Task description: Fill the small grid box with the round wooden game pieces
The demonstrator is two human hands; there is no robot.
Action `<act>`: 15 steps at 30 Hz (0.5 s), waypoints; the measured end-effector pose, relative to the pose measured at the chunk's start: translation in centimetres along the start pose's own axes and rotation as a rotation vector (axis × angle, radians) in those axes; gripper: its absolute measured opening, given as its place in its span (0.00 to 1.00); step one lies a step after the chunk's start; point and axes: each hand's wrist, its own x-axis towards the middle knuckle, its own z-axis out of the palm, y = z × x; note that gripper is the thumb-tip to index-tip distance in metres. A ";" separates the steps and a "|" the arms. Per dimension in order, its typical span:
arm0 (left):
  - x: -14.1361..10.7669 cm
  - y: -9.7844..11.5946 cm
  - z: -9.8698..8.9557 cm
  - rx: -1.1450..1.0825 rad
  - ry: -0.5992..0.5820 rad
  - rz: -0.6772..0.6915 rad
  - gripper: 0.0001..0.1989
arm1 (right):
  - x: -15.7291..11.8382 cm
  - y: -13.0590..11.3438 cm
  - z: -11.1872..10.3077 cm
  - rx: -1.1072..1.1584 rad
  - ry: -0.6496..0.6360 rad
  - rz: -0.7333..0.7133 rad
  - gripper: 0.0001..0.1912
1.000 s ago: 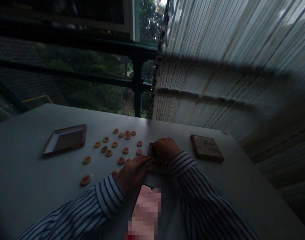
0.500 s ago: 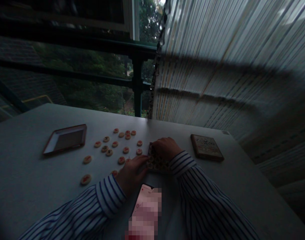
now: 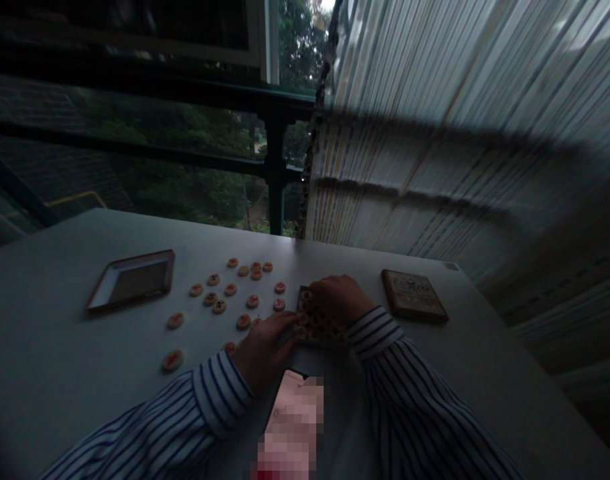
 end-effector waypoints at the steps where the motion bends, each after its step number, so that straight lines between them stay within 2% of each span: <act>1: 0.0 0.0 0.0 0.004 0.002 0.002 0.17 | -0.3 0.3 0.0 0.019 0.019 0.003 0.13; 8: -0.2 -0.4 0.3 0.018 -0.015 0.009 0.17 | -2.0 3.0 0.9 0.117 0.107 0.156 0.17; 15: -0.2 -0.7 0.5 0.049 0.002 0.038 0.17 | -2.9 4.2 1.8 0.142 -0.052 0.243 0.18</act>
